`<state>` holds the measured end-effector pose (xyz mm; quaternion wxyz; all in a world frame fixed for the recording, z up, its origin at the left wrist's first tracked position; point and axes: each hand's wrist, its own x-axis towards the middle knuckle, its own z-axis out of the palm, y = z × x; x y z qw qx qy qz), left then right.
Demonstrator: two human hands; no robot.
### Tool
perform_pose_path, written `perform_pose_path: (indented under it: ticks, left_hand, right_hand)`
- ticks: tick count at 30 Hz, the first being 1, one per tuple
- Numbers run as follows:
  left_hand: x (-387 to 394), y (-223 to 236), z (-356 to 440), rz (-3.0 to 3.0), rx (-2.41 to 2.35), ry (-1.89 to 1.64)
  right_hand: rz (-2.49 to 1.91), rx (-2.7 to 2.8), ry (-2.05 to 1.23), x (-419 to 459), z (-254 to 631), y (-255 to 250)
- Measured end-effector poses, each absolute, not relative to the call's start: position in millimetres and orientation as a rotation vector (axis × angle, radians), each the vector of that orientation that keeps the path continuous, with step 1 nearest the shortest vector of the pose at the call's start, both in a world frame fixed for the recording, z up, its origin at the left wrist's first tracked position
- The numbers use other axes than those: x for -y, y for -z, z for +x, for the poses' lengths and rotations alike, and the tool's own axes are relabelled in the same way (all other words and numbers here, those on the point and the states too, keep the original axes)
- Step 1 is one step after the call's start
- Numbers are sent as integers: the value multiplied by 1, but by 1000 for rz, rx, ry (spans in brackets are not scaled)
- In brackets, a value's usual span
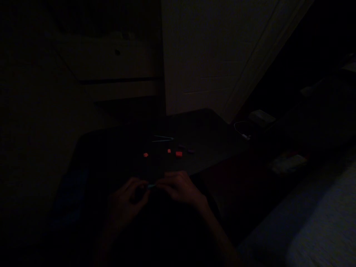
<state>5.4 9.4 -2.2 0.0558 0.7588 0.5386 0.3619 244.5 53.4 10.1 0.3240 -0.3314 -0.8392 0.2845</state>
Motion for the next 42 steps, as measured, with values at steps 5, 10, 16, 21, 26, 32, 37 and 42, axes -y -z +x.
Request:
perform_pose_path:
  ticks: [5, 10, 16, 21, 26, 32, 37, 42]
  left_hand:
    - [-10, -2, 5, 2246, -1591, -1076]
    - [-9, -4, 6, 2223, -1623, -1057]
    - [-9, -3, 5, 2205, -1608, -1021]
    - [-11, -6, 5, 2205, -1631, -973]
    - [-13, -4, 7, 2215, -1624, -1000]
    - [-12, -2, 7, 2224, -1644, -993]
    - [-13, -1, 7, 2259, -1633, -1039]
    - [-13, -1, 7, 2260, -1661, -1021]
  right_hand:
    - [-900, 2251, -722, -52, 241, -12]
    - [-948, 2307, -700, -50, 245, -19]
    - [-976, 2299, -704, -51, 250, -21]
    - [-961, 2292, -713, -53, 250, -14]
    - [-965, 2310, -770, -54, 252, -16]
    - [-919, 2318, -782, -57, 254, -14]
    - [-916, 2298, -799, -56, 253, -16]
    - [-913, 2328, -788, -56, 254, -20]
